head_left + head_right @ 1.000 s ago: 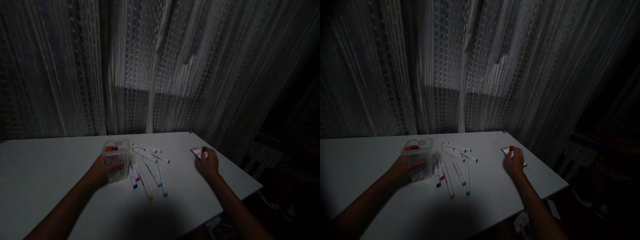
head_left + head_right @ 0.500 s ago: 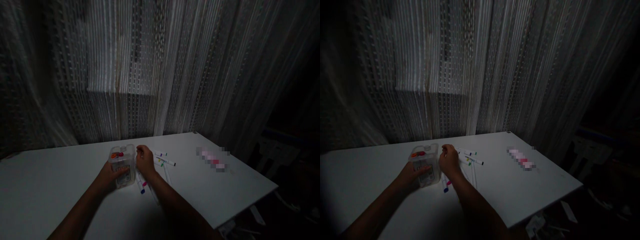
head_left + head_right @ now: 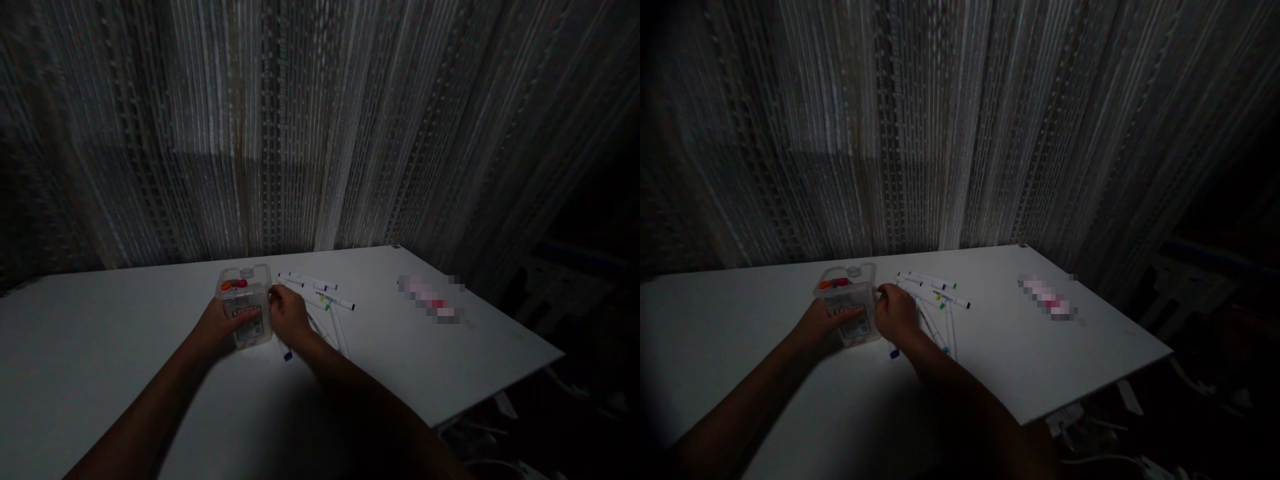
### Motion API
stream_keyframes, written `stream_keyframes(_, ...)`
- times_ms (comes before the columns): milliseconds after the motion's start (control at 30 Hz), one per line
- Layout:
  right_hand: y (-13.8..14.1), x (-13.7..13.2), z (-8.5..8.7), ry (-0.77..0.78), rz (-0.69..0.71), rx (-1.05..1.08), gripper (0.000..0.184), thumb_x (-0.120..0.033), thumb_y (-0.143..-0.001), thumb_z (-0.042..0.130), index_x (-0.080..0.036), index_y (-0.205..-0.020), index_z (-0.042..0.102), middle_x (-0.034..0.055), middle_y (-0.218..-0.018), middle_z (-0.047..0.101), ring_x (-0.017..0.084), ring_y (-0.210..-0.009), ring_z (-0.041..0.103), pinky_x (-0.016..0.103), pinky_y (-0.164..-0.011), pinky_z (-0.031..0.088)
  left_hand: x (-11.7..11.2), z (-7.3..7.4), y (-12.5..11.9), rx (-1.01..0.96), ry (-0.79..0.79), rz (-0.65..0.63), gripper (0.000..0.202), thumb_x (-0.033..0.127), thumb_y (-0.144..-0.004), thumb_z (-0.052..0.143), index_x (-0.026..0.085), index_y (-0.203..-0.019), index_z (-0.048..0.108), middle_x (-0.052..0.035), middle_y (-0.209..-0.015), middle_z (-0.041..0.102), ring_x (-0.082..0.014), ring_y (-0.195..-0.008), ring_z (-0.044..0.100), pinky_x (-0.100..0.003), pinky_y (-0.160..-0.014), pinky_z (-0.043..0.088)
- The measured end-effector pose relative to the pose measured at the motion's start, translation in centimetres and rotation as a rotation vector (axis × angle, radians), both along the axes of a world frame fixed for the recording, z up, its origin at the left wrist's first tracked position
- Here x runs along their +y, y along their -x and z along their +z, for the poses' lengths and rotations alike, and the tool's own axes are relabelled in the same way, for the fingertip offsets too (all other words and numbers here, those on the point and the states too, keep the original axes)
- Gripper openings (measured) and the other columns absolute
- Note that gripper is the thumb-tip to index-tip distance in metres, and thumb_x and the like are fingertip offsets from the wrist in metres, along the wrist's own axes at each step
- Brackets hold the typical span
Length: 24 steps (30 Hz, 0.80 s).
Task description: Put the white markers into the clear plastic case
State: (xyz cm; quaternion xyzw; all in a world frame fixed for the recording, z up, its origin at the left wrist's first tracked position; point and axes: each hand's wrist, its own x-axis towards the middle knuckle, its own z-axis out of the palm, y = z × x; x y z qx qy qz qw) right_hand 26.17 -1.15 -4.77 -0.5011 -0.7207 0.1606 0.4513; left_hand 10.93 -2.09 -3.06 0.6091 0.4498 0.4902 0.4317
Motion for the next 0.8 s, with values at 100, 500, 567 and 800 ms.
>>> stream_keyframes(100, -0.1, 0.2, -0.2, 0.005, 0.003, 0.018, 0.027, -0.008, -0.08, 0.043, -0.018, -0.094, 0.064, 0.0044, -0.085, 0.068, 0.017, -0.079, 0.061, 0.026, -0.073, 0.046, 0.0, 0.0, -0.1, -0.005, 0.009, -0.007, 0.051, 0.042, -0.049, 0.082, 0.016, -0.087, 0.059, -0.0072, -0.082, 0.074, -0.0268, -0.077, 0.07, -0.038, -0.073, 0.057)
stream_keyframes(500, 1.2, 2.0, 2.5, -0.125, -0.107, 0.238, 0.028, -0.009, -0.08, 0.04, -0.018, -0.095, 0.061, 0.0045, -0.092, 0.065, 0.016, -0.085, 0.06, 0.027, -0.079, 0.047, 0.4, -0.5, 0.2, -0.006, 0.004, -0.021, 0.045, 0.04, -0.055, 0.081, 0.015, -0.086, 0.061, -0.0074, -0.083, 0.074, -0.0265, -0.078, 0.07, -0.038, -0.073, 0.057)
stream_keyframes(567, 1.1, 1.9, 1.1, -0.111, -0.113, 0.225, 0.027, -0.008, -0.079, 0.04, -0.018, -0.093, 0.061, 0.0049, -0.091, 0.065, 0.016, -0.086, 0.06, 0.027, -0.079, 0.047, 0.4, -0.6, 0.2, -0.011, 0.016, -0.015, 0.047, 0.039, -0.054, 0.082, 0.015, -0.088, 0.059, -0.0064, -0.081, 0.073, -0.0264, -0.077, 0.07, -0.038, -0.073, 0.057)
stream_keyframes(800, 0.5, 1.3, -0.2, -0.109, -0.062, 0.126, 0.026, -0.007, -0.076, 0.043, -0.018, -0.09, 0.061, 0.0043, -0.088, 0.065, 0.017, -0.081, 0.059, 0.028, -0.077, 0.046, 0.5, -0.9, 0.2, -0.054, -0.016, 0.013, 0.052, 0.033, -0.054, 0.081, 0.017, -0.095, 0.053, -0.0054, -0.084, 0.072, -0.0247, -0.077, 0.07, -0.036, -0.071, 0.057)
